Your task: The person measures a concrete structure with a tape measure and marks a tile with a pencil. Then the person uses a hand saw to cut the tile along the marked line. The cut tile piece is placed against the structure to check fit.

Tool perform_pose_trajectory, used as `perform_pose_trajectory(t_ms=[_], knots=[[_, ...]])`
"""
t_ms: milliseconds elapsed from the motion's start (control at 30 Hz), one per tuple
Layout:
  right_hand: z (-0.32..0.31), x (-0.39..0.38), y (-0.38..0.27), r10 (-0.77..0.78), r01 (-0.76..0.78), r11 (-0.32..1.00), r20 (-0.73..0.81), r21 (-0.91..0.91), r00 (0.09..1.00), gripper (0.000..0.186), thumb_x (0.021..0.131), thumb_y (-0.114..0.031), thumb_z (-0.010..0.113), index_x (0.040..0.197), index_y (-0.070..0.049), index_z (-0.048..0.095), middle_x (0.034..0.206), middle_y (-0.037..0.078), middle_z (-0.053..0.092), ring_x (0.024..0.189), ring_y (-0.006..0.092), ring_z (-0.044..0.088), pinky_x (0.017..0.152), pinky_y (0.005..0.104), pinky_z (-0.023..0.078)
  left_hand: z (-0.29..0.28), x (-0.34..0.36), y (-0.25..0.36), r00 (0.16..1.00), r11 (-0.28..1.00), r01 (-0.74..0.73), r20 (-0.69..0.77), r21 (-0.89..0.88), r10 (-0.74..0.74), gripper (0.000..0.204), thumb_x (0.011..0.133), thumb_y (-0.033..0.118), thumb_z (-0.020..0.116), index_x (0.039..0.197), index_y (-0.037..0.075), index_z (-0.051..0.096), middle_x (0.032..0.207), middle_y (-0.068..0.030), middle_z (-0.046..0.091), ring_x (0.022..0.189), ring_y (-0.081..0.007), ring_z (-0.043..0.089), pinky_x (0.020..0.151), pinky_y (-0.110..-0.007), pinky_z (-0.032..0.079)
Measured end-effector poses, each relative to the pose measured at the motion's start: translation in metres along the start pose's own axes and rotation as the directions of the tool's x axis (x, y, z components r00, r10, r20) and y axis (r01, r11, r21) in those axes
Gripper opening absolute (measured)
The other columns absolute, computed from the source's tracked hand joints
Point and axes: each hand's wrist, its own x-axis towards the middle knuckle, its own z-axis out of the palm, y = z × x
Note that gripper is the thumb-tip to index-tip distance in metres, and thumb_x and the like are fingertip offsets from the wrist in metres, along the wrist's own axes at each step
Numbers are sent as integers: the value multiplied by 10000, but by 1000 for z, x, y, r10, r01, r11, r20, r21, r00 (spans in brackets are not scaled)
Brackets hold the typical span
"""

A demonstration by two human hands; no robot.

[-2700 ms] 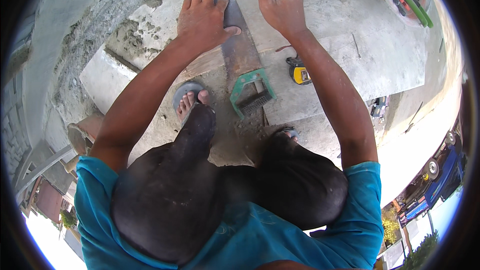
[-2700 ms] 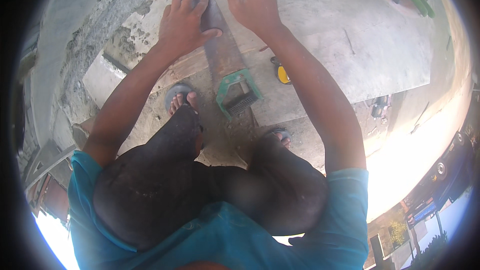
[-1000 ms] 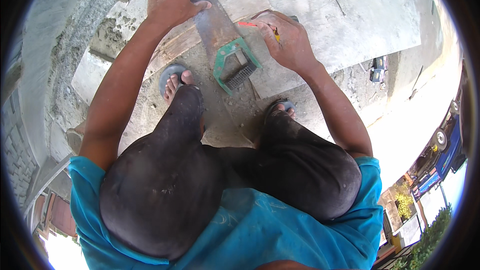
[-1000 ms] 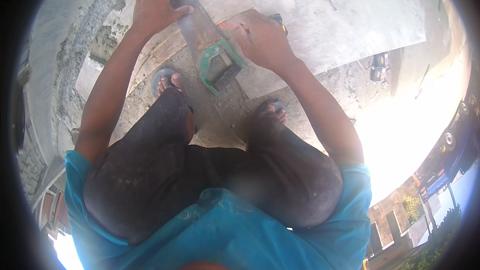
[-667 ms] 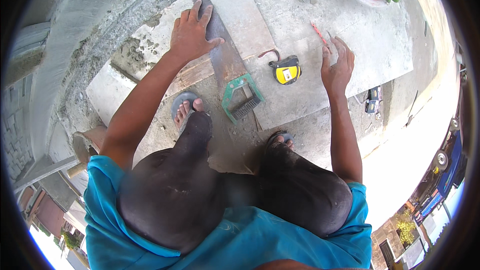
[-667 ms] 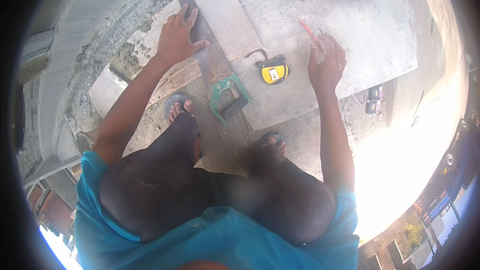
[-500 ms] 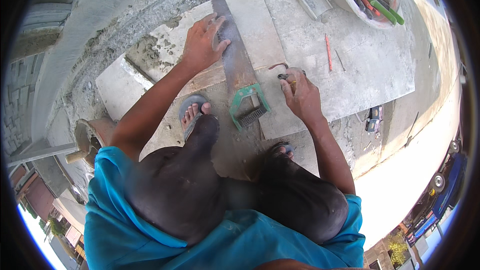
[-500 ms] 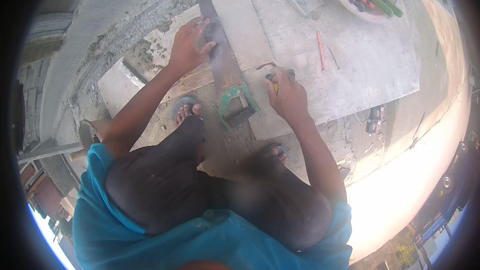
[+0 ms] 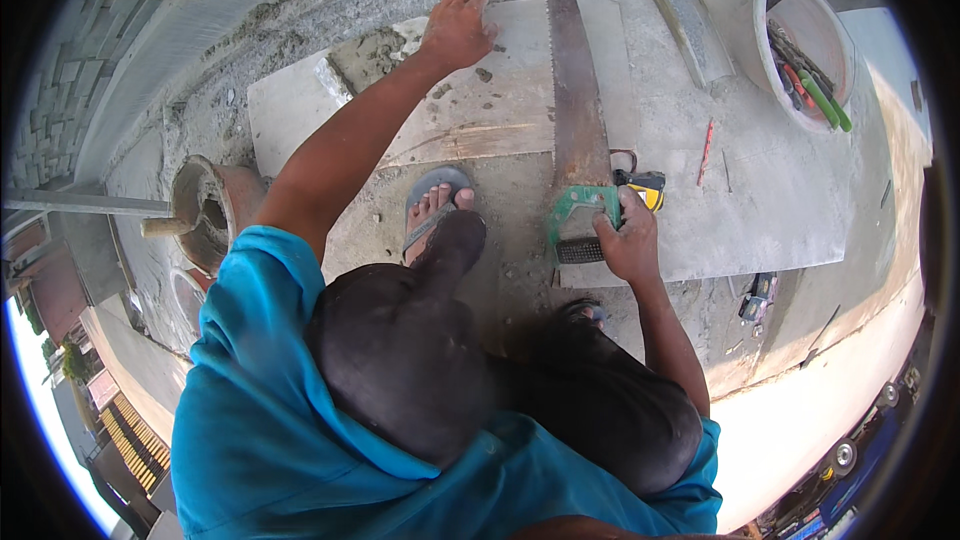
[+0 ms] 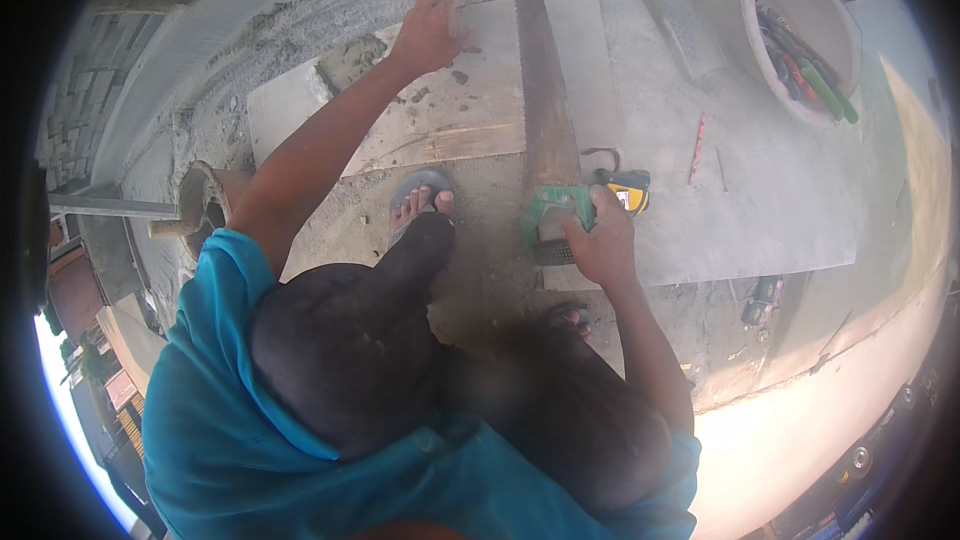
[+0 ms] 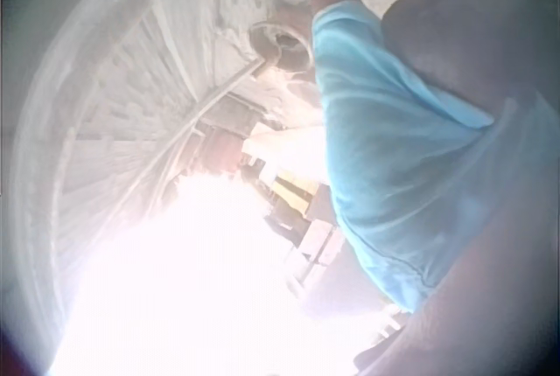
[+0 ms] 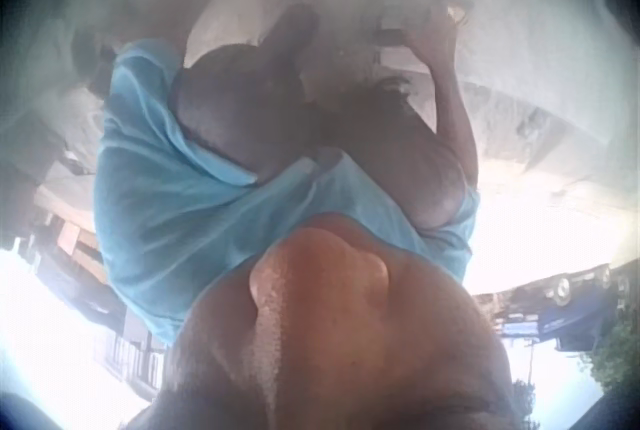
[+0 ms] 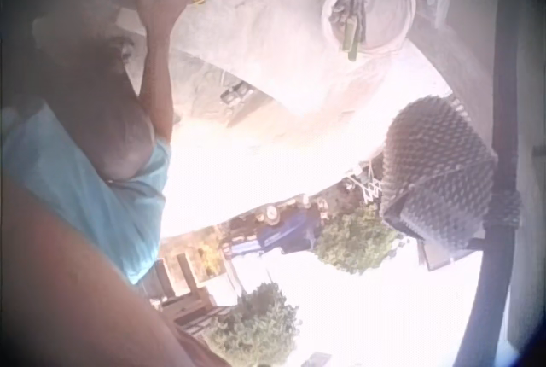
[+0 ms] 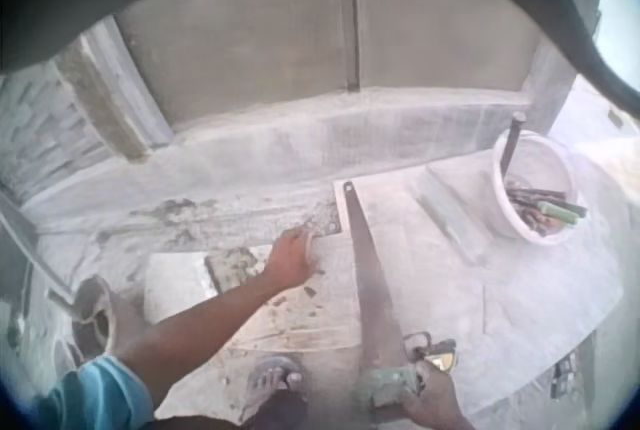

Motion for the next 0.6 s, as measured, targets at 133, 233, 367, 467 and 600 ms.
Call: perform_pose_trajectory(t_ms=[133,233,367,467,600], knots=[[-70,-52,-17,71,-117,969,-211,-218,975,202,852,-75,698,961,-1,545,865,181,562,809,391,604,736,458,475,-27,-30,-41,941,987,152,-298,-57,-162,501,891,344,762,1263,38,623,1228,-199,652,1183,-397,584,1023,-494,467],[-96,-98,-2,235,-275,958,-331,-81,914,182,885,-103,704,966,-31,556,872,138,595,814,314,621,745,408,481,-42,-117,-119,795,810,571,-337,137,-504,849,779,447,860,1340,-48,458,1200,-242,555,1245,-414,496,1087,-479,392],[-98,-165,23,465,-513,857,-509,53,724,166,900,-118,698,976,-47,569,893,109,630,831,268,636,766,385,490,-48,-155,-100,509,416,846,276,-333,-815,898,791,358,873,1386,-60,347,1196,-276,618,1035,-352,659,890,-464,550],[-80,-191,35,543,-588,799,-569,124,618,167,895,-105,687,1010,-39,585,917,114,649,847,252,651,796,379,502,-50,-145,-112,447,318,854,266,-413,-854,806,787,278,872,1360,-32,398,1121,-225,658,991,-304,675,843,-403,561],[-63,-192,25,657,-546,747,-548,379,518,186,889,-112,686,1014,-21,583,900,97,632,854,192,631,791,361,506,-36,-100,-109,830,778,516,-15,-357,-558,684,787,232,853,1308,2,474,1148,-183,668,1021,-287,682,888,-403,546]])
